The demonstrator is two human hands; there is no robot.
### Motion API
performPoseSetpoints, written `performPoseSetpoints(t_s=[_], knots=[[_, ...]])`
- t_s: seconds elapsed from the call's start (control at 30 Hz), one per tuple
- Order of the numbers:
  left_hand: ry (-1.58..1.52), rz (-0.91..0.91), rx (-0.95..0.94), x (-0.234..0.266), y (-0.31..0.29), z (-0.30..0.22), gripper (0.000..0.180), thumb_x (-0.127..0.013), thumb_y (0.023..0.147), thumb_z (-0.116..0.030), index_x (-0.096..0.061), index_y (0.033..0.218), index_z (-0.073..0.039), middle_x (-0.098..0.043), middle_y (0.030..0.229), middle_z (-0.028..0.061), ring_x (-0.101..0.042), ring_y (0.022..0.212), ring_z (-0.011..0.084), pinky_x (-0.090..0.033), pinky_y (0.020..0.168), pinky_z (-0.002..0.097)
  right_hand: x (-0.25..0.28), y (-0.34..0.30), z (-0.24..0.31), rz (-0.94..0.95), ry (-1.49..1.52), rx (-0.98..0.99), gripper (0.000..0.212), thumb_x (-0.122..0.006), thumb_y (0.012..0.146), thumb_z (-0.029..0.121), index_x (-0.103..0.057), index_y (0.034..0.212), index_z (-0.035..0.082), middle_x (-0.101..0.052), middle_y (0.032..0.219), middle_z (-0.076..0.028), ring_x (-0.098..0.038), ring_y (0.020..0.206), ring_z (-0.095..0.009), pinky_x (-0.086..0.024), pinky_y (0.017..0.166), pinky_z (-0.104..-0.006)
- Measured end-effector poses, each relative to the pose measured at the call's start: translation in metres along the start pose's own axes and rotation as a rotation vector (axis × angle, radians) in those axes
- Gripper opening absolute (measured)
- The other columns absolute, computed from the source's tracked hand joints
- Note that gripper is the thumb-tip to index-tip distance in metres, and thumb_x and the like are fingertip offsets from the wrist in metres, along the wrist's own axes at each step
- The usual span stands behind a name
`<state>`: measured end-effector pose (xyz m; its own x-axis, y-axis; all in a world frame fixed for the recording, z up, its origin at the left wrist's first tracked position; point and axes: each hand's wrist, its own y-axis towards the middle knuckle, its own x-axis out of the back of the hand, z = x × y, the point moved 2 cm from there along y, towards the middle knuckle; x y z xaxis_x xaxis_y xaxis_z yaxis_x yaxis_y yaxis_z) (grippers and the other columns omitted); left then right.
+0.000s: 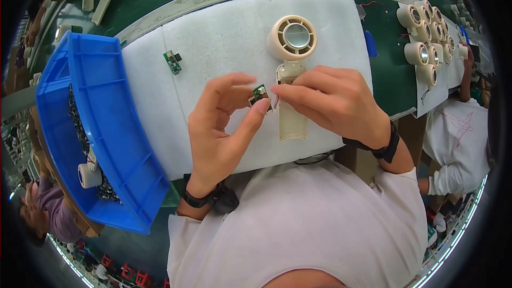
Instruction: The person picks up a circuit board and a fan housing, connects a wire to the board, and presses the board into the housing before placing the assembly on the conveyor belt and repeating the process.
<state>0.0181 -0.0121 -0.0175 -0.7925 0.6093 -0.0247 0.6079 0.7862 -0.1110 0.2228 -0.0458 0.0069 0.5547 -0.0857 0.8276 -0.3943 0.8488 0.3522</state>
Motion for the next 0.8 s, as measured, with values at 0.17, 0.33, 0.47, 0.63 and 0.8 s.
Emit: performPoseSetpoints(t_s=[0.17,0.33,0.47,0.63,0.8], knots=[[-0.052,-0.002,0.006,0.0,0.002,0.005,0.029,-0.071,0.09,0.004,-0.072,0.118,-0.001,-0.07,0.116,0.0117,-0.066,0.109,0.0222,-0.054,0.093,0.0333,-0.009,0.003,-0.004,-0.094,0.144,-0.126,0.035,-0.078,0.082,0.0,-0.076,0.116,0.011,-0.066,0.081,-0.003,-0.063,0.062,-0.017,-0.049,0.052,-0.029],[-0.09,-0.013,0.01,0.003,0.003,0.007,0.029,-0.07,0.09,0.005,-0.073,0.119,-0.001,-0.071,0.115,0.0118,-0.066,0.108,0.0215,-0.055,0.092,0.0325,-0.013,0.008,0.001,-0.13,0.203,-0.276,0.026,-0.079,0.085,0.003,-0.078,0.11,0.009,-0.066,0.076,-0.004,-0.059,0.057,-0.012,-0.044,0.049,-0.0263],[-0.119,-0.028,0.018,0.005,0.003,0.007,0.029,-0.07,0.091,0.006,-0.073,0.119,-0.001,-0.071,0.114,0.0119,-0.067,0.107,0.0209,-0.055,0.092,0.0319,-0.016,0.008,0.003,-0.105,0.18,-0.313,0.021,-0.08,0.085,0.005,-0.079,0.105,0.008,-0.066,0.07,-0.003,-0.056,0.053,-0.01,-0.041,0.047,-0.0253],[-0.145,-0.038,0.021,0.004,0.005,0.006,0.03,-0.069,0.091,0.007,-0.073,0.12,0.0,-0.071,0.113,0.0119,-0.067,0.106,0.0201,-0.055,0.091,0.031,-0.022,0.007,0.004,-0.135,0.199,-0.312,0.017,-0.08,0.084,0.006,-0.079,0.101,0.007,-0.063,0.065,-0.002,-0.052,0.049,-0.009,-0.038,0.045,-0.0246],[-0.169,-0.038,0.022,0.005,0.005,0.006,0.03,-0.069,0.092,0.008,-0.073,0.12,0.0,-0.072,0.112,0.012,-0.068,0.104,0.0193,-0.056,0.091,0.0302,-0.017,0.006,0.001,-0.063,0.33,-0.436,0.015,-0.078,0.084,0.005,-0.078,0.1,0.005,-0.058,0.06,0.0,-0.046,0.047,-0.006,-0.032,0.045,-0.0236]])
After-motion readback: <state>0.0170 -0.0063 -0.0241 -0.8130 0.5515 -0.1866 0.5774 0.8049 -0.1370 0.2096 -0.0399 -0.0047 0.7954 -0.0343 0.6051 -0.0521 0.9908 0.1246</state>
